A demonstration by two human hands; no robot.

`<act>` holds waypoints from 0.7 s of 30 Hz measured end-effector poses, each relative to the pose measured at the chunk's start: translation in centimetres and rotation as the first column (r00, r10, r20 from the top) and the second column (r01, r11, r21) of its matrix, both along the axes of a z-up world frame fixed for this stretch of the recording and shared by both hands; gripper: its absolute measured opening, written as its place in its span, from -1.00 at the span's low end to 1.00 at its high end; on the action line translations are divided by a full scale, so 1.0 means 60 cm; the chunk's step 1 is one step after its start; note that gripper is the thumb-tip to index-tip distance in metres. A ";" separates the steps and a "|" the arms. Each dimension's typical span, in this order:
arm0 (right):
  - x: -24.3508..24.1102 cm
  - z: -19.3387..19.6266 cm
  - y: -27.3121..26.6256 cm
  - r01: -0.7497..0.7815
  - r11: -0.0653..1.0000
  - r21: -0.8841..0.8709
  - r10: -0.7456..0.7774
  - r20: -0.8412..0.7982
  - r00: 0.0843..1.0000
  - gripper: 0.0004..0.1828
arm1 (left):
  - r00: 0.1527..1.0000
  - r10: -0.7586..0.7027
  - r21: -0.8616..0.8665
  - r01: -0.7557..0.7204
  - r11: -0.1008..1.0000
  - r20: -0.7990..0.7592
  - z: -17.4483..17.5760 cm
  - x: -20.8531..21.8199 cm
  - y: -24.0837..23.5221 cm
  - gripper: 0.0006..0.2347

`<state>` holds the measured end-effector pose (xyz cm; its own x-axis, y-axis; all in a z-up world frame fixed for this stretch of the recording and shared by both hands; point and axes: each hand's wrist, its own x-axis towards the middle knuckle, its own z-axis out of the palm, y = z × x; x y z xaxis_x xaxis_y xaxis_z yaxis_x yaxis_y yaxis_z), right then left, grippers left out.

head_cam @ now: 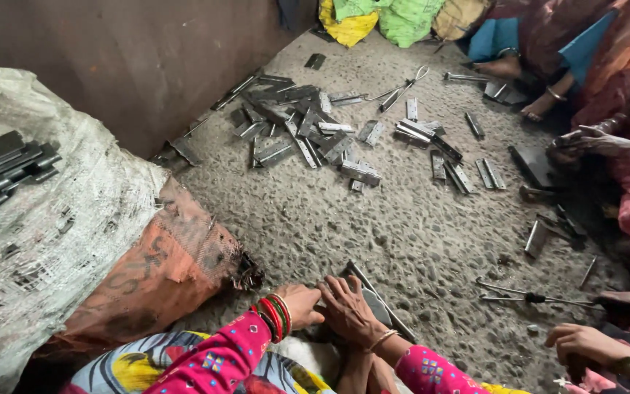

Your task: The person picks up two metal hinge pieces and a pin from the floor, aligns them, and hammers the pin through to assemble the hinge.

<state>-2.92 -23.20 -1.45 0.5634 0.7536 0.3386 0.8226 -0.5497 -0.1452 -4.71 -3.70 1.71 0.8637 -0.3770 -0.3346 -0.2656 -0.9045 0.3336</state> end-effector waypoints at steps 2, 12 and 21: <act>0.000 -0.002 0.000 0.010 1.000 0.011 -0.010 -0.033 0.999 -0.37 | 1.000 0.001 0.009 -0.001 1.000 -0.010 0.004 -0.001 0.001 -0.58; 0.000 -0.011 0.003 -0.003 1.000 0.000 0.003 -0.004 1.000 -0.41 | 0.999 -0.023 0.022 0.023 0.999 -0.024 0.016 -0.010 0.003 -0.57; 0.000 -0.018 0.004 -0.008 1.000 0.013 0.008 -0.015 1.000 -0.43 | 0.999 -0.030 0.025 0.030 0.999 -0.023 0.018 -0.010 0.006 -0.59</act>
